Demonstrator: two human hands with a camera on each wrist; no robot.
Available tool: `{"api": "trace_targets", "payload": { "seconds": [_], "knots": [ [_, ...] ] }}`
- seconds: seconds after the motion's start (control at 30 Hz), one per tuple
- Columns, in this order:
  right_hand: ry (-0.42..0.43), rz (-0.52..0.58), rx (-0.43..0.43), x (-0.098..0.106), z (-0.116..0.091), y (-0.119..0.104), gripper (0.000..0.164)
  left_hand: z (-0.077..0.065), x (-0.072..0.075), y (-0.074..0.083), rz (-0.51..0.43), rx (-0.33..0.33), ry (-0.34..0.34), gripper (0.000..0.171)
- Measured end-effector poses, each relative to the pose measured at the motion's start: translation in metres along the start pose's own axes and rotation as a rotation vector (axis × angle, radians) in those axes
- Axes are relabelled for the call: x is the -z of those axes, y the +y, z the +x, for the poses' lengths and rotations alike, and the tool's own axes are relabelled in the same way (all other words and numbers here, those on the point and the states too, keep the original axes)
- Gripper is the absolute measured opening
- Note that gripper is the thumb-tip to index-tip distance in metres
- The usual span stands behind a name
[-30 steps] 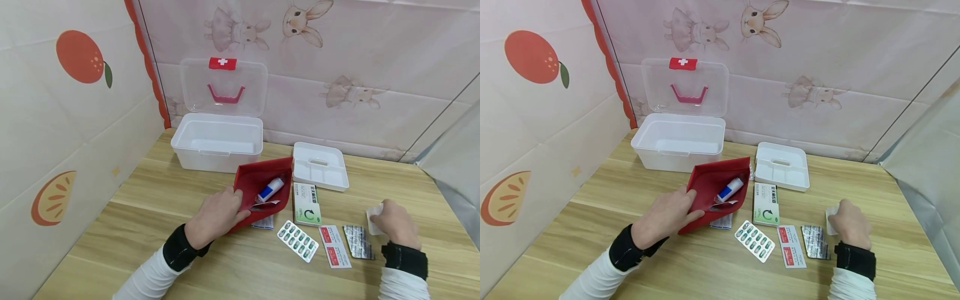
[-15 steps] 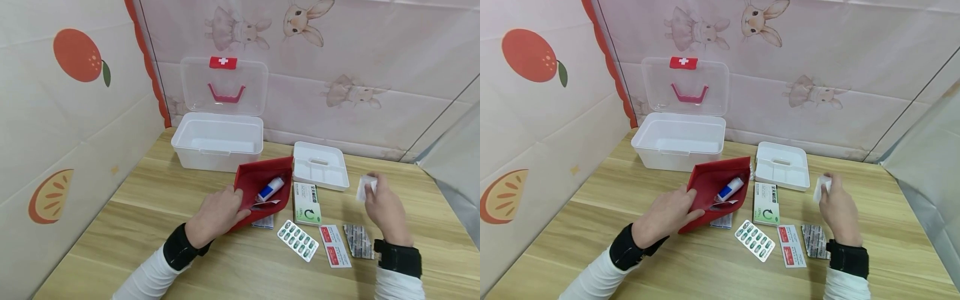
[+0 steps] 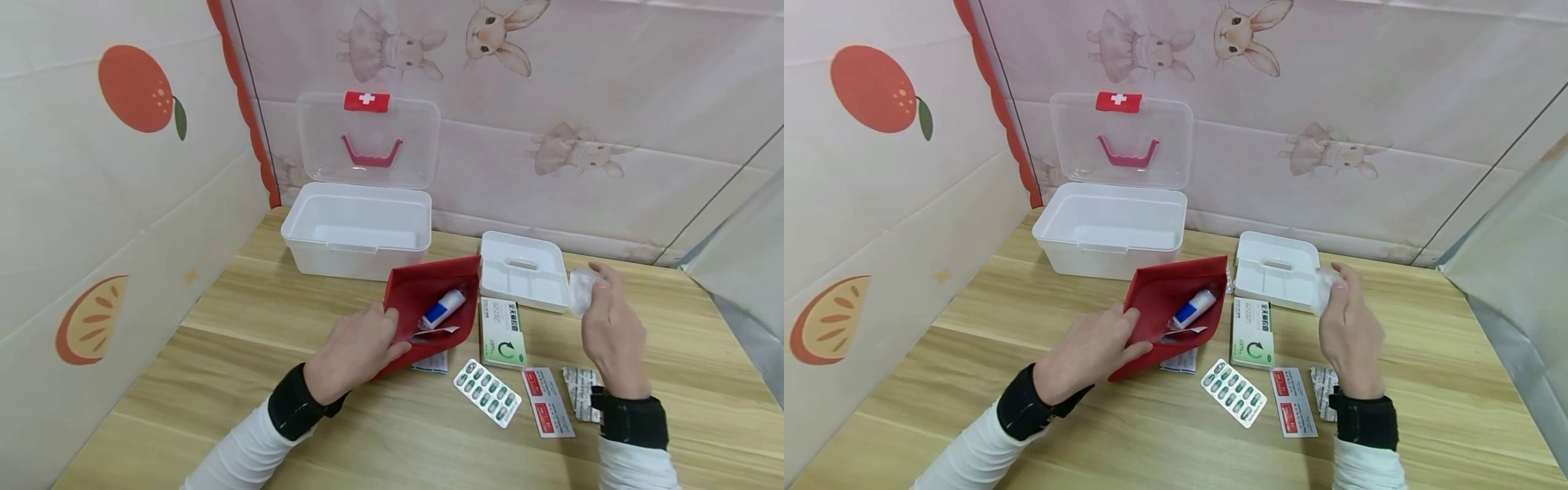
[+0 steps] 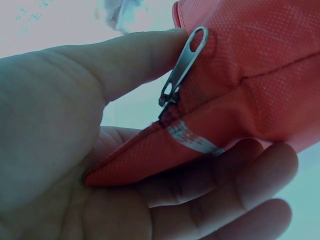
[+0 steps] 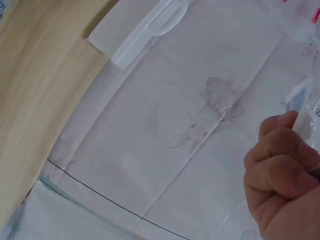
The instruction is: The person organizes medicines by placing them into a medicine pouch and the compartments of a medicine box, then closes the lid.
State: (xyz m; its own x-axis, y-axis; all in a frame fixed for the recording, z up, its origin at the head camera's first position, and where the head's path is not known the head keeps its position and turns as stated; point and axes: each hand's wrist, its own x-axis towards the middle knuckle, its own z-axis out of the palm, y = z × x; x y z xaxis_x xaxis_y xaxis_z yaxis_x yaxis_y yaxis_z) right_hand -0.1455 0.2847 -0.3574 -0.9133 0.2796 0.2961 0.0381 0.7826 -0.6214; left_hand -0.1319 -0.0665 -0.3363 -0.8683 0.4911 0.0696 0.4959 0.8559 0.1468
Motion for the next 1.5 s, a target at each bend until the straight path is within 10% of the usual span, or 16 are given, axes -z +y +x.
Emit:
{"api": "trace_targets", "payload": {
  "seconds": [0.43, 1.07, 1.5],
  "knots": [
    [0.148, -0.010, 0.177, -0.004, -0.003, -0.027, 0.054, 0.001, 0.000, 0.001, 0.004, 0.005, -0.014, 0.046],
    [-0.605, -0.208, -0.025, -0.017, 0.011, 0.029, 0.074, 0.000, 0.000, 0.000, -0.005, -0.002, -0.003, 0.046],
    [-0.650, -0.210, -0.018, -0.013, 0.013, 0.046, 0.059, 0.000, 0.000, 0.000, 0.000, -0.007, 0.003, 0.046]
  ]
}}
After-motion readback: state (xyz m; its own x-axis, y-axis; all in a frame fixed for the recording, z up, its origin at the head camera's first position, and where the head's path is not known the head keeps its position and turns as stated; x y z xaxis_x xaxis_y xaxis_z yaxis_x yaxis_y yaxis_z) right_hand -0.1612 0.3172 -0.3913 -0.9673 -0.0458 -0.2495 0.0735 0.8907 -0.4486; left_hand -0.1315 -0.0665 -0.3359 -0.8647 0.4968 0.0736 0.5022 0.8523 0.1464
